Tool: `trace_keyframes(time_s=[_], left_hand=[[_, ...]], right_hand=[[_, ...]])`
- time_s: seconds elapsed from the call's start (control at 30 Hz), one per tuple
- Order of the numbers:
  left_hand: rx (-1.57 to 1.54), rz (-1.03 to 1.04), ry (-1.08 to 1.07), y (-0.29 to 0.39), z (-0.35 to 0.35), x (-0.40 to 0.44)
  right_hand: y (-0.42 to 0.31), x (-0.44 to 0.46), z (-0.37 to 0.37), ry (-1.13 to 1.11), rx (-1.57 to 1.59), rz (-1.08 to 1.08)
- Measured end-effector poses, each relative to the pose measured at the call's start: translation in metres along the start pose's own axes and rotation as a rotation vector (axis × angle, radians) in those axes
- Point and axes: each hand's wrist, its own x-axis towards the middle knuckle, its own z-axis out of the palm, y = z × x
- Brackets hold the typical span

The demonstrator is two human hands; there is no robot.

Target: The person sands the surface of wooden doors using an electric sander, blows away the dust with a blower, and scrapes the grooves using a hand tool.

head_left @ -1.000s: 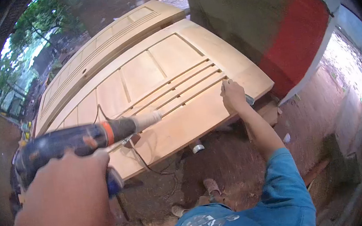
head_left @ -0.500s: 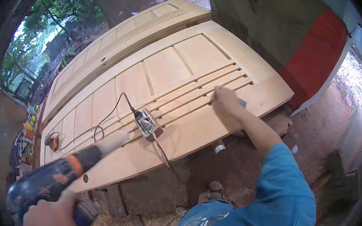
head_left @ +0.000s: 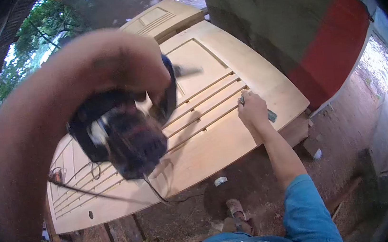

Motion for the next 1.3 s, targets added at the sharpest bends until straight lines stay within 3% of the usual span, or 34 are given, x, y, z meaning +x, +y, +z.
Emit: trace_keyframes(time_s=[0.13,0.23,0.27,0.4,0.43,0.5,0.53,0.57,0.6,0.63,0.7,0.77,0.83,0.87,0.97,1.07,1.17,1.3], left_hand=[[0.009,-0.044,0.171,-0.021,-0.015,0.025],[0.197,-0.002,0.228,-0.041,0.001,0.017],[0.106,-0.161,0.121,-0.039,0.008,0.007],[-0.333,-0.187,-0.045,-0.059,0.044,-0.012],[-0.455,-0.187,-0.04,-0.064,0.053,-0.013],[-0.314,-0.243,-0.115,-0.076,0.077,-0.014],[-0.338,-0.137,0.033,-0.073,0.091,-0.016],[-0.62,-0.344,-0.215,-0.065,0.088,-0.013],[-0.389,-0.2,-0.111,-0.054,0.093,-0.017],[-0.521,-0.076,-0.106,-0.057,0.105,-0.011],[-0.564,-0.306,-0.168,-0.032,0.092,-0.004],[-0.764,-0.538,-0.22,-0.025,0.102,0.002],[-0.81,-0.611,-0.251,-0.021,0.106,0.008],[-0.831,-0.639,-0.272,-0.021,0.107,0.01],[-1.074,-0.533,-0.064,-0.019,0.146,0.003],[-1.427,-0.889,-0.102,0.005,0.157,-0.005],[-1.205,-0.79,-0.182,0.005,0.116,0.026],[-1.194,-0.752,-0.231,0.004,0.127,0.027]], right_hand=[[-0.003,-0.004,0.003,0.073,0.001,-0.038],[0.003,0.001,0.006,0.088,-0.024,-0.067],[0.006,0.003,0.008,0.059,-0.028,-0.071],[0.012,0.022,0.008,-0.06,0.046,-0.161],[0.018,0.036,0.011,-0.092,0.091,-0.193],[0.023,0.096,0.017,-0.059,0.118,-0.231],[0.026,0.136,0.022,-0.044,0.131,-0.257],[0.03,0.176,0.032,-0.049,0.121,-0.268],[0.033,0.21,0.047,-0.064,0.117,-0.269],[0.034,0.237,0.061,-0.079,0.115,-0.26],[0.032,0.283,0.084,-0.151,0.093,-0.274],[0.011,0.312,0.11,-0.195,0.14,-0.359],[-0.015,0.329,0.135,-0.205,0.246,-0.488],[-0.034,0.332,0.152,-0.264,0.235,-0.539],[-0.087,0.312,0.174,-0.416,0.178,-0.755],[-0.126,0.311,0.21,-0.194,0.152,-0.78],[-0.154,0.33,0.238,-0.111,0.07,-0.686],[-0.168,0.346,0.267,-0.256,0.094,-0.714]])
